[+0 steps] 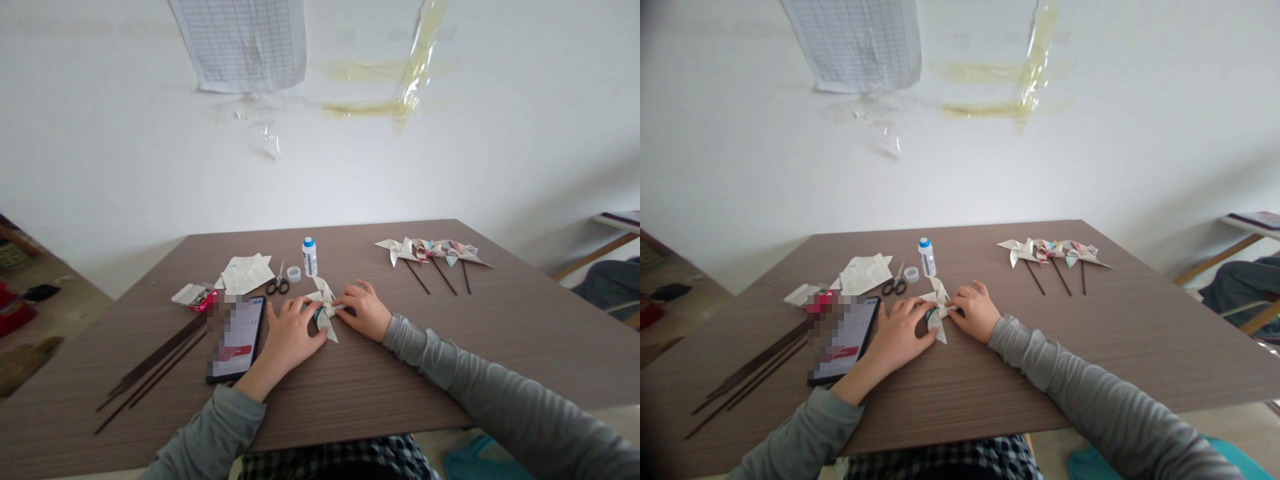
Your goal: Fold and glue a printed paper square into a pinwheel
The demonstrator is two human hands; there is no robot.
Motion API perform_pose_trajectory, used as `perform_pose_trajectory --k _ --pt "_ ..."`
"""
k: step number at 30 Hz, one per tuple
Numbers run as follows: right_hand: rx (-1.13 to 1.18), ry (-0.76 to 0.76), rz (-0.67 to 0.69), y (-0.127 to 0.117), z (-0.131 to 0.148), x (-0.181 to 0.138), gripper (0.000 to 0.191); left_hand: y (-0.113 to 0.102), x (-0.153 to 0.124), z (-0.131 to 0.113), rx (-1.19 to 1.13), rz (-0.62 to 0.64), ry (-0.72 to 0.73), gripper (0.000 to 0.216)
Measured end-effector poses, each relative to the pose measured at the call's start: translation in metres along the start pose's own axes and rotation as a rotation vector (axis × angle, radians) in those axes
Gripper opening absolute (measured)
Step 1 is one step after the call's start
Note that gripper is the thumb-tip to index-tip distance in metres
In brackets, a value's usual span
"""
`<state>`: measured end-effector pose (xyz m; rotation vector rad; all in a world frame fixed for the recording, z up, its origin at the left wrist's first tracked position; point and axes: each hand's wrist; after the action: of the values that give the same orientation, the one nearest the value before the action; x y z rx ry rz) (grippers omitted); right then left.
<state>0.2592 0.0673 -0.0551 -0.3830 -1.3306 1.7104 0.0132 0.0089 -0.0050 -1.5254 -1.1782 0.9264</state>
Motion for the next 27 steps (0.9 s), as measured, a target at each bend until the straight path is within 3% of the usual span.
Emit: perform_pose_trajectory --k 27 --pt "0.001 -0.015 -0.014 0.0023 -0.0032 -0.0006 0.017 -0.0018 -0.0011 -0.0047 0.031 0.035 -0.029 0.059"
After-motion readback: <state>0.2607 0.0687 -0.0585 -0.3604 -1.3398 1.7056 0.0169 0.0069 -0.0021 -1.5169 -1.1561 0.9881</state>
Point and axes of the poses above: each hand's wrist, its own x-axis towards the middle knuckle, its own y-axis out of the palm, z = x × y, and after that the axes turned 4 degrees about z, right-handed
